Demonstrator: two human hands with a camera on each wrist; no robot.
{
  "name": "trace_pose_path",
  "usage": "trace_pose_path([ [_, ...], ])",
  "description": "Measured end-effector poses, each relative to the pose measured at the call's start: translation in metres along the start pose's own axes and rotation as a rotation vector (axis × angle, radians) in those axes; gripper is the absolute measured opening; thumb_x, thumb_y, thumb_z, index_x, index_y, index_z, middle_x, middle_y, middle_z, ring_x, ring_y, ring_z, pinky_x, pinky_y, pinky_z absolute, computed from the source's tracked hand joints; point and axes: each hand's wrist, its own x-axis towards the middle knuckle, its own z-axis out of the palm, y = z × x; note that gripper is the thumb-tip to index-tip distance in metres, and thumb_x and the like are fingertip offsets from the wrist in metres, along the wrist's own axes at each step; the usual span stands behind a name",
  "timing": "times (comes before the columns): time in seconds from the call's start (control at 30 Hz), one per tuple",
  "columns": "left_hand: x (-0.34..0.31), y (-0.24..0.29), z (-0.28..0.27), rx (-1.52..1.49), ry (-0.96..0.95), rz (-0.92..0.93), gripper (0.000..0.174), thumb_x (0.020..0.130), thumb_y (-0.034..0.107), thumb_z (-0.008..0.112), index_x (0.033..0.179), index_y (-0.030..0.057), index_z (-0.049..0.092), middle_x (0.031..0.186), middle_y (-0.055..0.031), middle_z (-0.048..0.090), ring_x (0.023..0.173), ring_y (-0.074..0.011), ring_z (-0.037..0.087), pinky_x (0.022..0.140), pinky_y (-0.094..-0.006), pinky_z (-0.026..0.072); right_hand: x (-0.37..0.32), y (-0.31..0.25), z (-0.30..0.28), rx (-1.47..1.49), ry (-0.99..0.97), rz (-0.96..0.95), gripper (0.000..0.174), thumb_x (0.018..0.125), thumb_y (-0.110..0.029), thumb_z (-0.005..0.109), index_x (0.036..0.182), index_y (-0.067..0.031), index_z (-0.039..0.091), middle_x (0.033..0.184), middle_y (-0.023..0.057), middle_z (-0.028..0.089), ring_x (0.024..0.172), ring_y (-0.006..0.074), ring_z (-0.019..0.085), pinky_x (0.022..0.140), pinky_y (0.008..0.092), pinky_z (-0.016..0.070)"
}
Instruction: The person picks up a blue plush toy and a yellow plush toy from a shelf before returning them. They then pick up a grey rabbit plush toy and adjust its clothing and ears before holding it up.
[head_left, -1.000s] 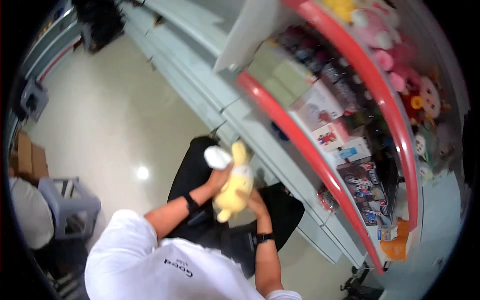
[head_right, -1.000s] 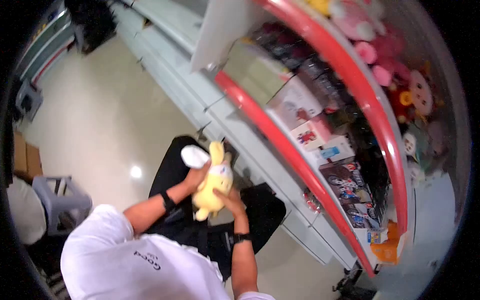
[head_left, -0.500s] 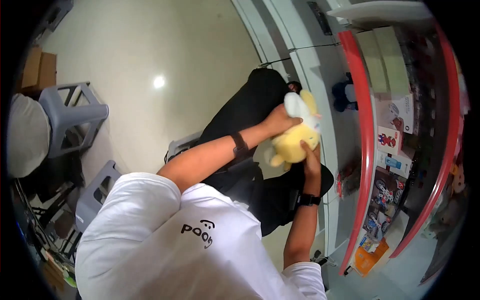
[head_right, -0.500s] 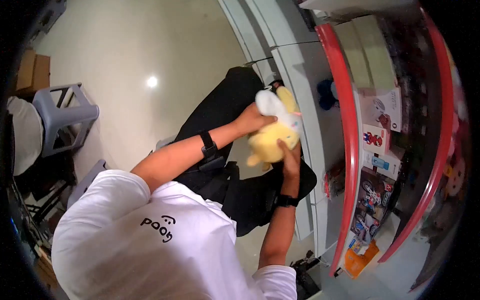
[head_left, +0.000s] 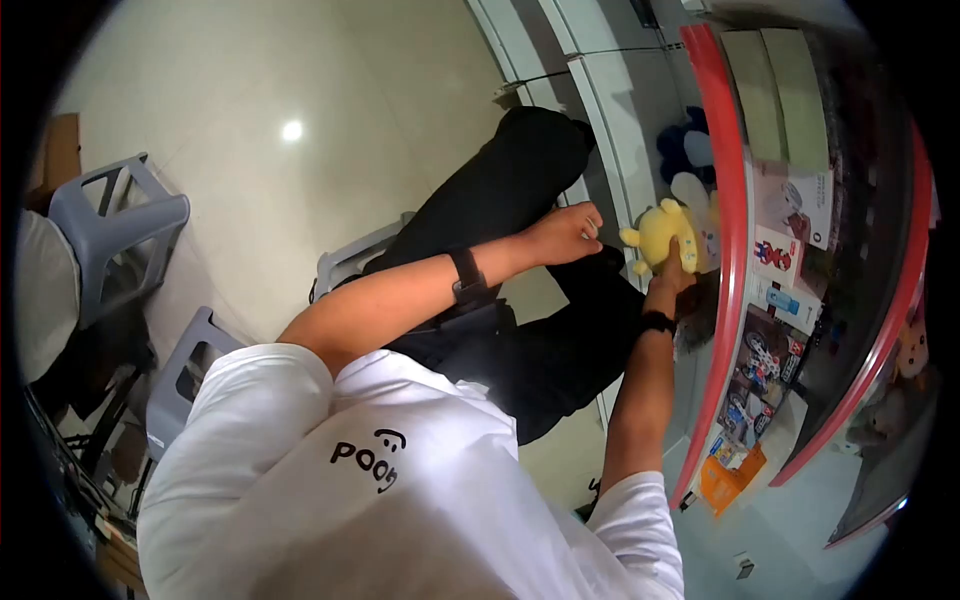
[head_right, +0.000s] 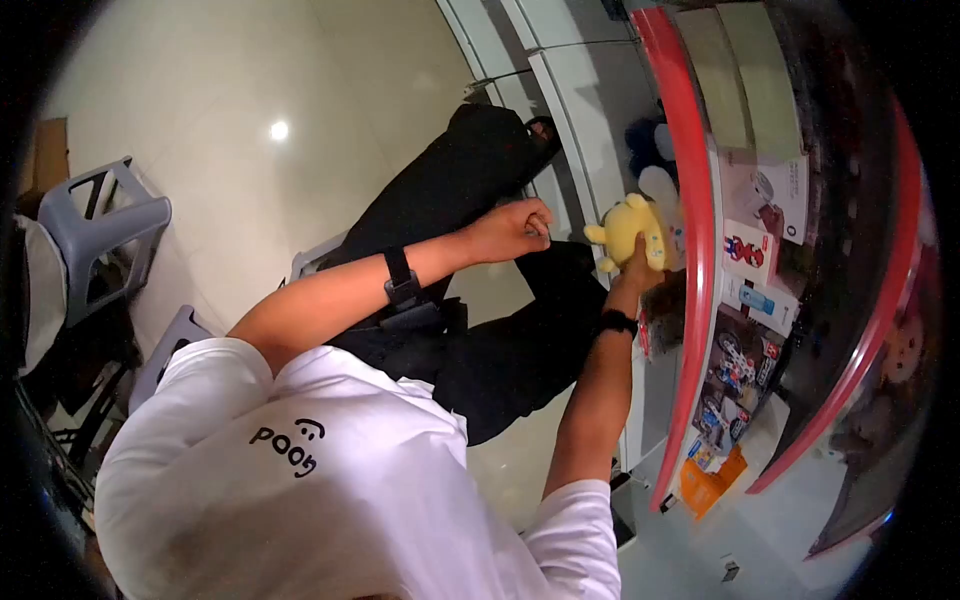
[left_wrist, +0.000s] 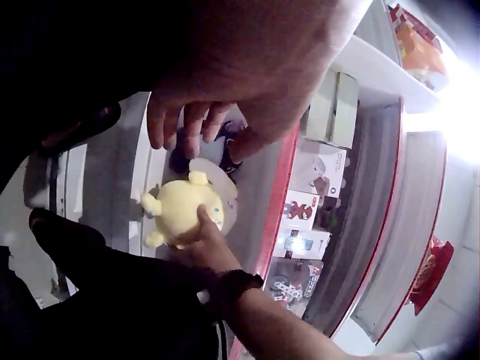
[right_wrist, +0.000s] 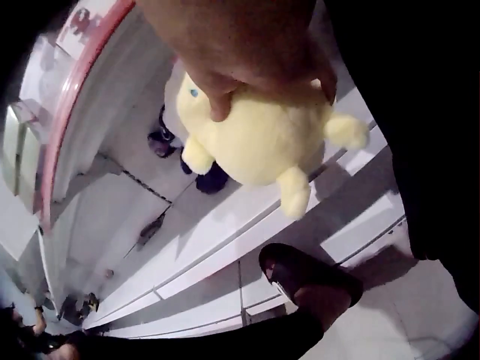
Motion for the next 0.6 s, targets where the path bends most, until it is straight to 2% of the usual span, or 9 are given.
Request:
trace_pose_path([
  [0.03,-0.001,0.000,0.001,0.004,-0.024,-0.028,0.032,0.079,0.010,0.067,0.105,0.0008,0.052,0.092,-0.0109,0.061,0.089,-0.0180,0.059,0.078,-0.0305,0.0477,0.002,0.000,0.001,-0.057,0.121,-0.007,0.069,0.065,-0.028,0.084,0.114,0.0124,0.054,0.112,0.0182,0.061,0.093,0.0263,0.062,0.081,0.0366,0.0512],
  [0.07,-0.001,0.001,0.001,0.008,-0.026,-0.030,0.032,0.079,0.010,0.067,0.105,0.0008,0.052,0.092,-0.0109,0.061,0.089,-0.0180,0.059,0.078,-0.0305,0.0477,0.008,-0.005,-0.002,-0.159,0.100,0.123,0.077,0.062,-0.032,0.085,0.117,0.0111,0.053,0.114,0.0172,0.060,0.093,0.0252,0.061,0.080,0.0367,0.0514],
  [0.17,-0.004,0.004,0.002,0.079,-0.074,-0.074,0.030,0.080,0.013,0.067,0.104,0.0012,0.052,0.088,-0.0088,0.062,0.087,-0.0169,0.059,0.077,-0.0304,0.0476,0.044,0.019,0.006,-0.338,0.209,0.231,0.081,0.061,-0.040,0.085,0.115,0.0112,0.054,0.113,0.0164,0.061,0.093,0.0259,0.061,0.081,0.0371,0.0506],
  [0.2,-0.004,0.003,0.002,0.124,-0.086,-0.078,0.030,0.080,0.014,0.066,0.103,0.0014,0.052,0.088,-0.0086,0.062,0.086,-0.0169,0.059,0.076,-0.0302,0.0475,0.047,0.021,0.006,-0.190,0.120,0.246,0.079,0.062,-0.050,0.080,0.111,0.0089,0.059,0.110,0.0152,0.063,0.092,0.0259,0.061,0.082,0.0364,0.0491],
  [0.23,-0.005,0.002,0.003,0.169,-0.099,-0.083,0.029,0.081,0.015,0.066,0.103,0.0016,0.052,0.087,-0.0084,0.062,0.084,-0.0169,0.059,0.076,-0.0301,0.0474,0.042,0.016,0.007,-0.190,0.118,0.256,0.079,0.062,-0.050,0.080,0.111,0.0089,0.059,0.110,0.0152,0.063,0.092,0.0259,0.061,0.082,0.0364,0.0491],
  [0.3,-0.006,0.004,0.003,0.213,-0.107,-0.093,0.029,0.081,0.015,0.066,0.103,0.0015,0.053,0.087,-0.0088,0.062,0.084,-0.0172,0.059,0.075,-0.0303,0.0474,0.037,0.004,0.008,-0.344,0.049,0.239,0.071,0.066,-0.054,0.074,0.103,0.0061,0.064,0.103,0.0150,0.065,0.090,0.0247,0.061,0.078,0.0354,0.0483],
  [0.33,-0.006,0.004,0.003,0.248,-0.114,-0.095,0.029,0.081,0.015,0.066,0.102,0.0014,0.053,0.086,-0.0092,0.062,0.083,-0.0174,0.060,0.075,-0.0306,0.0475,0.054,0.020,0.013,-0.310,0.046,0.209,0.061,0.072,-0.051,0.068,0.098,0.0041,0.066,0.099,0.0147,0.066,0.087,0.0234,0.062,0.074,0.0350,0.0477],
  [0.47,-0.004,-0.003,0.003,0.259,-0.139,-0.126,0.028,0.081,0.015,0.065,0.102,0.0009,0.053,0.084,-0.0096,0.061,0.083,-0.0181,0.060,0.073,-0.0314,0.0477,0.097,0.065,0.006,-0.337,0.016,0.287,0.055,0.074,-0.049,0.066,0.097,0.0008,0.068,0.096,0.0117,0.067,0.086,0.0243,0.061,0.071,0.0370,0.0481],
  [0.6,-0.007,-0.004,0.006,0.307,-0.132,-0.096,0.024,0.081,0.012,0.063,0.100,0.0014,0.053,0.082,-0.0085,0.060,0.080,-0.0180,0.059,0.071,-0.0316,0.0475,0.146,0.137,-0.013,1.897,0.358,1.071,0.031,0.086,-0.017,0.052,0.114,-0.0066,0.062,0.117,0.0062,0.058,0.107,0.0283,0.051,0.092,0.0572,0.0296],
])
